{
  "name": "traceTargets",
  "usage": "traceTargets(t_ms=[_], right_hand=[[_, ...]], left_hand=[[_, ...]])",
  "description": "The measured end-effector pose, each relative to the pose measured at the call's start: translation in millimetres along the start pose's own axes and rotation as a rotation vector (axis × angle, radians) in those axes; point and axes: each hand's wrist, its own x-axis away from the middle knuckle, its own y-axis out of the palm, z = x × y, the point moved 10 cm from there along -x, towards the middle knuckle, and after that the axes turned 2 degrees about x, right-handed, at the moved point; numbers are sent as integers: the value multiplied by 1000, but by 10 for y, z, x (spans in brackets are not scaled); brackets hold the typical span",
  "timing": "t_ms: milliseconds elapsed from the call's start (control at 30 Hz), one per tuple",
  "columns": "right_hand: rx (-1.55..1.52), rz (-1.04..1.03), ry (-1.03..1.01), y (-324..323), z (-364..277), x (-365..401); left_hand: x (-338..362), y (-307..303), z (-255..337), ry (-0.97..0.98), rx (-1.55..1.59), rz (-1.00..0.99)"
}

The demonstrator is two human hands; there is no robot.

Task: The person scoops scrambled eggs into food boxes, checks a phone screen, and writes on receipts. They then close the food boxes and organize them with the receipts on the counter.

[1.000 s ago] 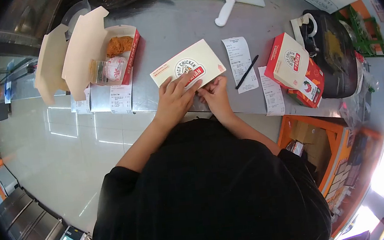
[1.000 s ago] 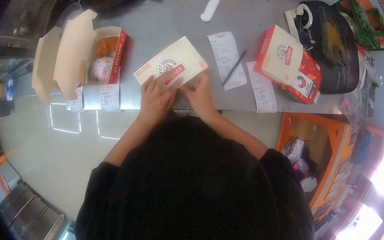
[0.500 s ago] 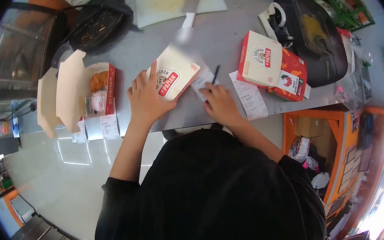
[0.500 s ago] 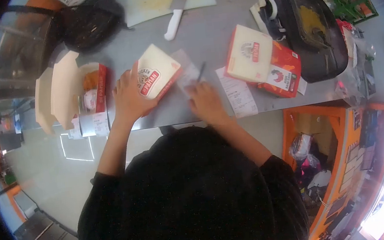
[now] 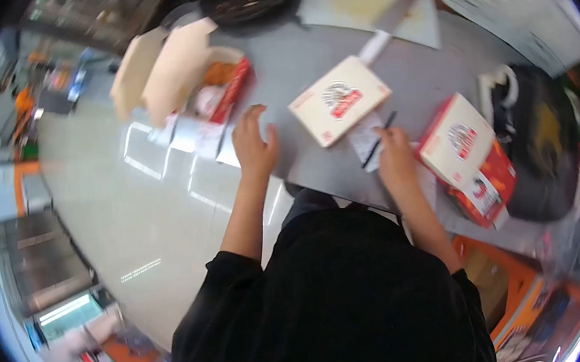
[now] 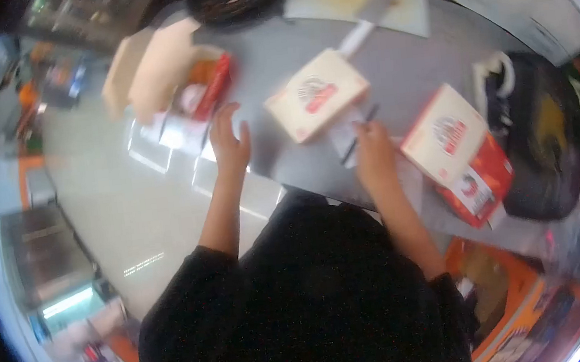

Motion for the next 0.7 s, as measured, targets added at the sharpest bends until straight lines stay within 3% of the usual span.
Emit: traceTargets(t_ms=[33, 100, 167, 233, 267, 300, 367, 433, 500, 533, 600, 633, 700], right_hand=[[80, -6, -64, -120, -80, -93], [211, -210, -92, -89, -64, -243], [298, -341, -135, -60, -137, -381], [406, -459, -158, 21, -98, -420], [458, -488, -242, 54, -125, -412], [511, -519, -324, 70, -169, -386], [540, -572, -316, -185, -254, -299], [460, -563, -344, -688, -652, -203], [330, -474, -306, -1106, -807, -96], [343, -481, -279, -1109, -801, 18], [106, 94, -240, -1631, -967, 114], [131, 85, -222, -1502, -1183, 113], [-374, 427, -128, -1485, -1493, 135]], left_hand=[[100, -184, -462, -102, 53, 100], [254, -557, -1148, -214, -103, 164], [392, -695, -1640, -332, -169, 107], [417, -628, -1708, -140, -343, 0], [469, -520, -1793, -145, -285, -122], [476, -543, -1766, -152, -279, -123], [431, -438, -1583, -63, -281, -272], [329, -463, -1585, 0, -256, -286], [245, -357, -1561, 160, -37, -406], [149, -404, -1510, 255, -61, -375], [69, -297, -1737, 308, 112, -408], [16, -276, -1805, 352, 255, -419], [-61, -347, -1829, 454, 314, -371]])
